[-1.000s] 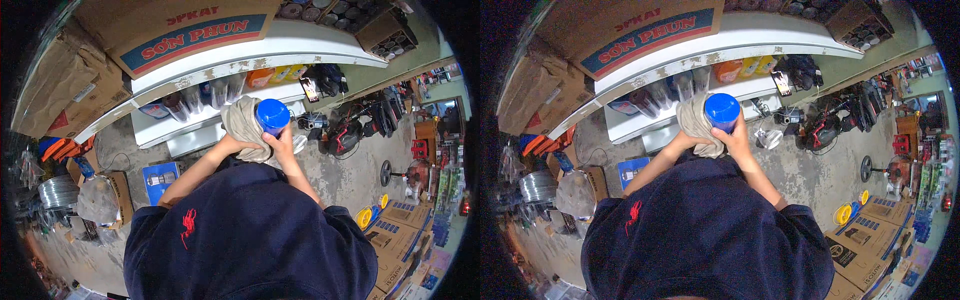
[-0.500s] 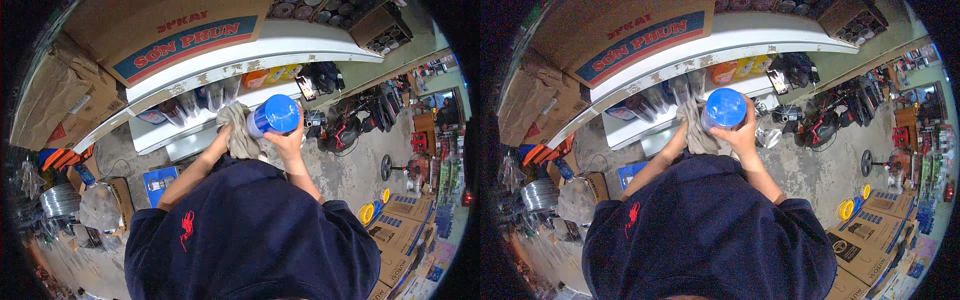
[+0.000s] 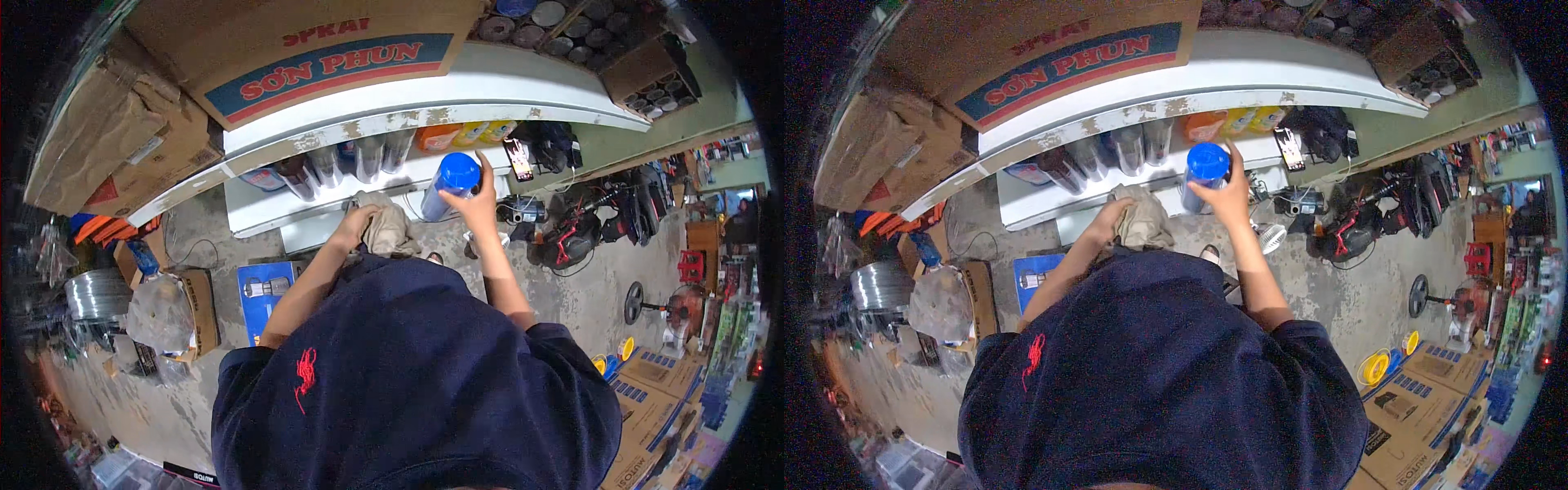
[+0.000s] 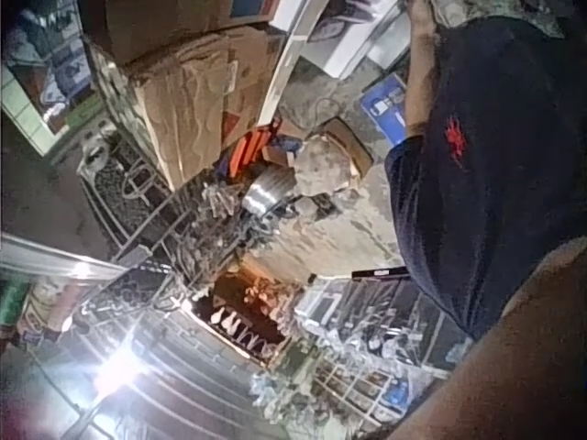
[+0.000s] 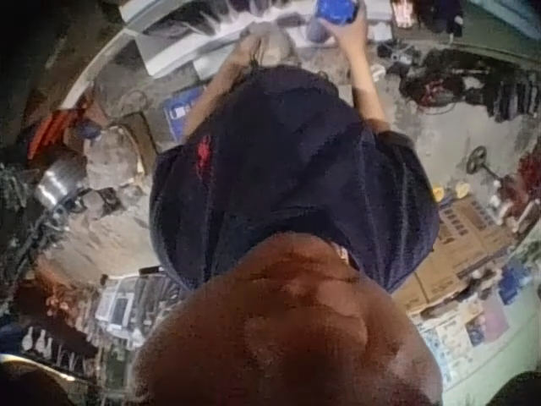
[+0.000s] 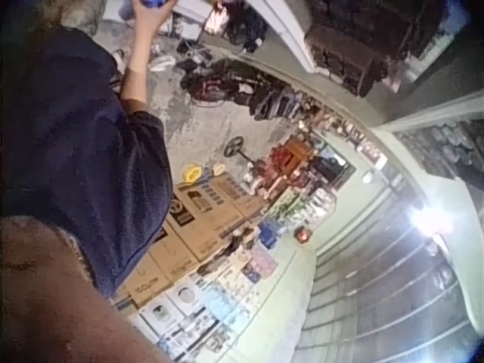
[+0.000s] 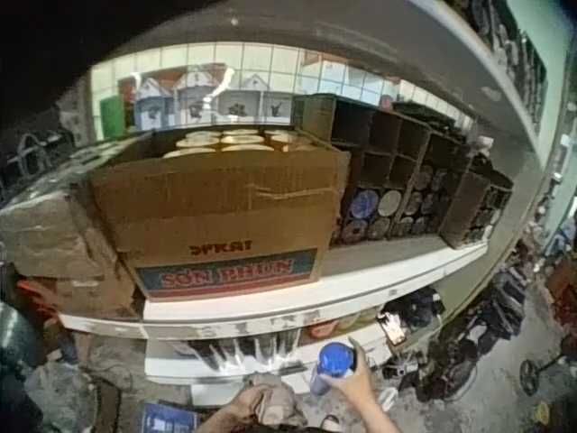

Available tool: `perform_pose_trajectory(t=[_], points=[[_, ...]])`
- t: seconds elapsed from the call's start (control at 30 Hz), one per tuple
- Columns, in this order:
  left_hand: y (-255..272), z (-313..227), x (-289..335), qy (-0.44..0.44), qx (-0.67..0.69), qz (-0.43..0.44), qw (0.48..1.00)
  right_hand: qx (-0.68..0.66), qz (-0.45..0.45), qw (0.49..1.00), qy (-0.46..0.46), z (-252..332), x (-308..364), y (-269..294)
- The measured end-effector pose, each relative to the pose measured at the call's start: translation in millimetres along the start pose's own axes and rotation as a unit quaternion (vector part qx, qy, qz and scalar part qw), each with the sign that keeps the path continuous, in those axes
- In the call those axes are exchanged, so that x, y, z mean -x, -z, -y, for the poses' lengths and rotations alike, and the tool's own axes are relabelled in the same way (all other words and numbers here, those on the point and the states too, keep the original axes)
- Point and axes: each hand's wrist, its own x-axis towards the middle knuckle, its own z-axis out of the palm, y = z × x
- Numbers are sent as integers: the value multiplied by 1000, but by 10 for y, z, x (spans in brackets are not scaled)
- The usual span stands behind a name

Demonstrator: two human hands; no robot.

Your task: Wiping dust or residue off spray paint cans and detergent bottles on a store shelf using a cloth.

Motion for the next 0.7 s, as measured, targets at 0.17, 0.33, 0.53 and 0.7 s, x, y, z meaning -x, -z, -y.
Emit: perform_pose_trajectory(t=[0.17,0.33,0.53,0.7], points=[[183,74,-125,-194,-460,23,866,155,-23,984,85,-485,-430,-155],[502,342,-315,-105,-670,-36,734,193,38,980,18,-689,-751,-425],[-69,61,91,-117,-700,20,704,146,85,984,57,-1011,-965,-506],[137,276,-71,-126,-690,11,713,199,38,966,159,-1376,-1113,-694]])
